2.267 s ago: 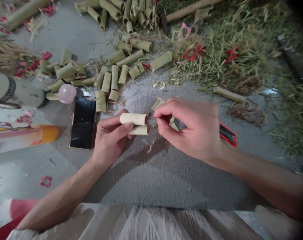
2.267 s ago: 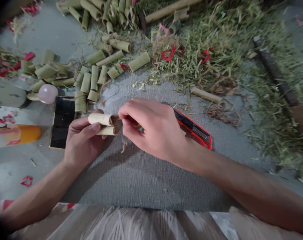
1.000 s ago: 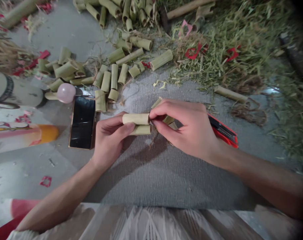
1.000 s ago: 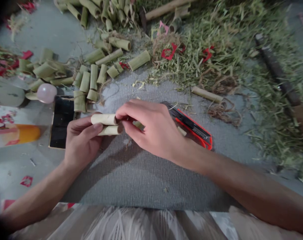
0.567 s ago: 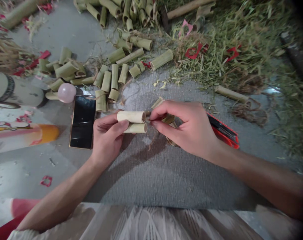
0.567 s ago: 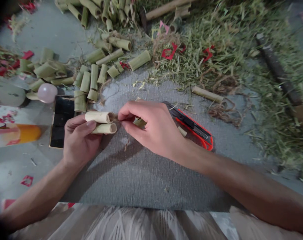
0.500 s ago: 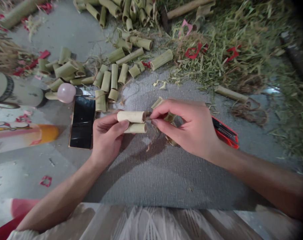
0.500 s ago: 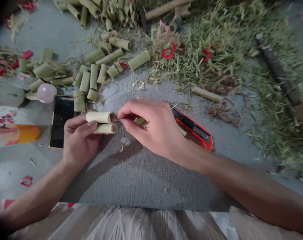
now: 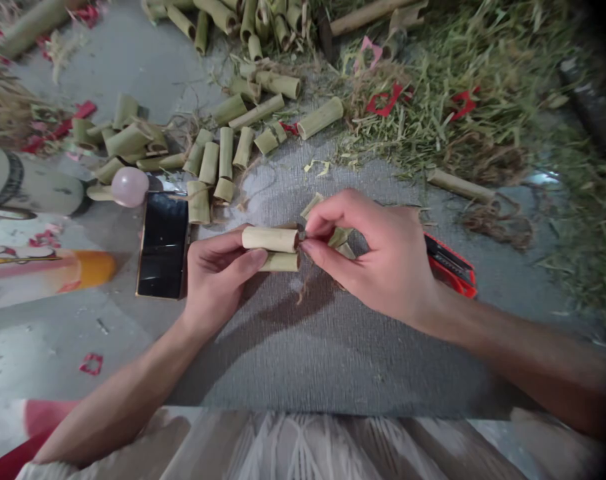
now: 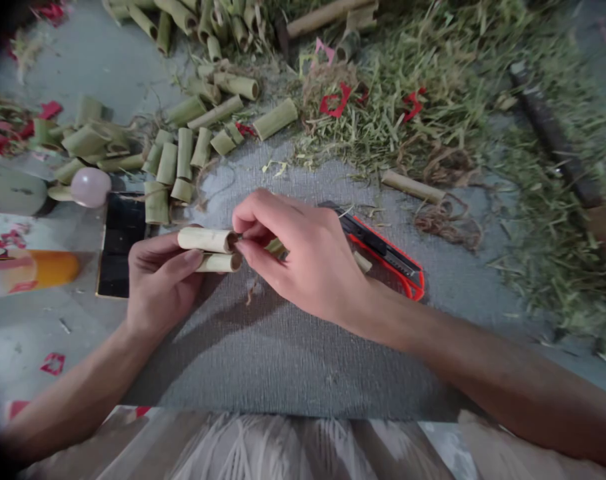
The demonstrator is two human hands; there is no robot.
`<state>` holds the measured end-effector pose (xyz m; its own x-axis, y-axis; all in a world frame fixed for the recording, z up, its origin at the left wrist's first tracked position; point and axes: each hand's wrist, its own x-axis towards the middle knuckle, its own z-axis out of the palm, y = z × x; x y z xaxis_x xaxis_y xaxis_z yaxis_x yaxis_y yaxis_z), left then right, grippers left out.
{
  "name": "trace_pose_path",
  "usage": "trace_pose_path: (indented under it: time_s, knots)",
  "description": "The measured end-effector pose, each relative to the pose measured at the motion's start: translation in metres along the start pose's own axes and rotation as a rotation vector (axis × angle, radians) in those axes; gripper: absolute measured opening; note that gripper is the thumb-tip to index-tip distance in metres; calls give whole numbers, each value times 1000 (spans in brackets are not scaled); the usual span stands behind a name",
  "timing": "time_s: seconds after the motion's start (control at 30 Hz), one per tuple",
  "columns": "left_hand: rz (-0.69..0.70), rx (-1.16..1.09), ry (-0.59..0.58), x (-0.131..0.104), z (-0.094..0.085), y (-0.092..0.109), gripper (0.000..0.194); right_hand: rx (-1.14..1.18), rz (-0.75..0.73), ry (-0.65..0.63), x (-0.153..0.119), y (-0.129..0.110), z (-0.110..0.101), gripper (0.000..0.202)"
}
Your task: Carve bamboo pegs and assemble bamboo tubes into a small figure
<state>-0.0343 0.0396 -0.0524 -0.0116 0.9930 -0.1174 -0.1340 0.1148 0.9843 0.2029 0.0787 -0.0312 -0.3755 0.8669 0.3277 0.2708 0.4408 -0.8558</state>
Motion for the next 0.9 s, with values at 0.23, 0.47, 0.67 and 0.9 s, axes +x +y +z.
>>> trace_pose_path:
  time_s: [0.23, 0.47, 0.67, 0.9]
  knots:
    - [-4, 29, -18, -2, -4, -4, 13, 16, 10, -25, 0, 1, 0, 16]
    - [-14, 73, -49, -4, -4, 0, 18, -27, 2, -73, 3, 4, 0, 24]
    - [10, 112, -30, -5, -3, -3, 16, -33, 30, -107, 4, 8, 2, 22]
    - [12, 96, -16, -3, -6, 0, 12, 41, 30, -114, 4, 7, 2, 20]
